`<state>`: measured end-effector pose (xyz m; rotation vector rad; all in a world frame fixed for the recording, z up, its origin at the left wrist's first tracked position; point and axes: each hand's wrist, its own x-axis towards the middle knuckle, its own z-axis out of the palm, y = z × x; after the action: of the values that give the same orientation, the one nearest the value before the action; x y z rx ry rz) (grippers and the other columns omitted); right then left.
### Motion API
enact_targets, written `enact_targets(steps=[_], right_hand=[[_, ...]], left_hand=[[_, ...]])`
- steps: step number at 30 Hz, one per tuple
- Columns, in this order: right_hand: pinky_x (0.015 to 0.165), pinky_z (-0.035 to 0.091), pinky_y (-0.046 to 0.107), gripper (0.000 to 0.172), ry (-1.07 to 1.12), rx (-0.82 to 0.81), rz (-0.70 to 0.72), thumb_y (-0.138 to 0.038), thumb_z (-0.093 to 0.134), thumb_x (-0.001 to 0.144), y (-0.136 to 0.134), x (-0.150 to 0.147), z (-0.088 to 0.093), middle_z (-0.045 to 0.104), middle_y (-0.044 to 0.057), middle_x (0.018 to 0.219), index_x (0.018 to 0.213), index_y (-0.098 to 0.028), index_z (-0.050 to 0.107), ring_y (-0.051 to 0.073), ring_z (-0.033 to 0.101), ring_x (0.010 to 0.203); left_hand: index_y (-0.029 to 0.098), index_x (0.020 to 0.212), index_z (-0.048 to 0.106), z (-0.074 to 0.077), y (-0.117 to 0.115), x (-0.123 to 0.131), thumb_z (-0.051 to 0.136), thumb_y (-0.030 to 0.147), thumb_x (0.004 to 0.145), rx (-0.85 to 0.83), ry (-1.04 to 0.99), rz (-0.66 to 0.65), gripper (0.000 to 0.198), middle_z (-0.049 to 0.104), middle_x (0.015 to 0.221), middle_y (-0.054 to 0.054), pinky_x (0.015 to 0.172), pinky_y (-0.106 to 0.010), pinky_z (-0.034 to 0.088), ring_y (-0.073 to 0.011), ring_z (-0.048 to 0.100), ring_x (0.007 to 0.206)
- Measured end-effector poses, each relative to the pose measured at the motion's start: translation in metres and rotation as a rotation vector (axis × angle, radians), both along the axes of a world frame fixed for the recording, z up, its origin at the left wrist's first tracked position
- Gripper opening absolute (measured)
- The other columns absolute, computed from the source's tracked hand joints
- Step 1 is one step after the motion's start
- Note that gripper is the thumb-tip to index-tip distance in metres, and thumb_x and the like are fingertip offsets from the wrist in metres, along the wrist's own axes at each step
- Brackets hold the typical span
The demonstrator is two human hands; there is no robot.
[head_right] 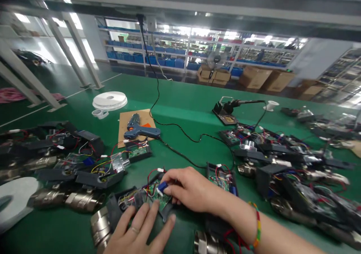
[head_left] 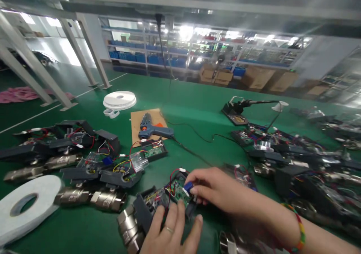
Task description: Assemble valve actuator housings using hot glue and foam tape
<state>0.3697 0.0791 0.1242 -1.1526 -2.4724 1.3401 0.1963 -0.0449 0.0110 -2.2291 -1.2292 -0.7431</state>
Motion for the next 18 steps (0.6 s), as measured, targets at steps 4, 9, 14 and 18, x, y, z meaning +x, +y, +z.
enact_targets(steps=[4,9,14,18], right_hand=[[0.072,0.050,0.024,0.015,-0.003,0.022,0.085,-0.015,0.059,0.092,0.008,0.008,-0.001,0.071,0.002,0.084,0.099,-0.018,0.072,0.017,0.067,0.078],[0.071,0.044,0.027,0.015,-0.164,0.328,0.395,-0.012,0.058,0.097,0.009,0.006,-0.005,0.072,0.006,0.092,0.100,-0.016,0.072,0.019,0.066,0.082],[0.065,0.042,0.028,0.011,-0.285,0.503,0.583,-0.010,0.059,0.095,0.006,-0.002,-0.014,0.071,0.006,0.087,0.095,-0.014,0.069,0.019,0.064,0.076],[0.063,0.043,0.030,0.009,-0.286,0.532,0.617,-0.010,0.064,0.090,0.010,-0.004,-0.022,0.070,0.004,0.084,0.092,-0.016,0.070,0.019,0.064,0.074]], left_hand=[[0.031,0.116,0.066,0.002,0.006,-0.007,0.064,0.047,0.089,-0.046,0.060,0.006,0.031,0.078,0.106,-0.007,0.101,-0.045,0.035,-0.0257,0.063,0.106],[0.028,0.116,0.066,0.001,0.002,-0.012,0.059,0.045,0.095,-0.043,0.063,-0.007,0.028,0.078,0.105,-0.009,0.108,-0.047,0.031,-0.0266,0.063,0.110],[0.028,0.118,0.066,0.002,0.002,-0.009,0.055,0.038,0.098,-0.051,0.049,-0.004,0.026,0.078,0.107,-0.008,0.115,-0.048,0.026,-0.0244,0.066,0.110],[0.029,0.120,0.066,0.004,-0.001,-0.009,0.055,0.032,0.098,-0.067,0.013,0.021,0.024,0.077,0.109,-0.006,0.114,-0.044,0.034,-0.0211,0.068,0.110]])
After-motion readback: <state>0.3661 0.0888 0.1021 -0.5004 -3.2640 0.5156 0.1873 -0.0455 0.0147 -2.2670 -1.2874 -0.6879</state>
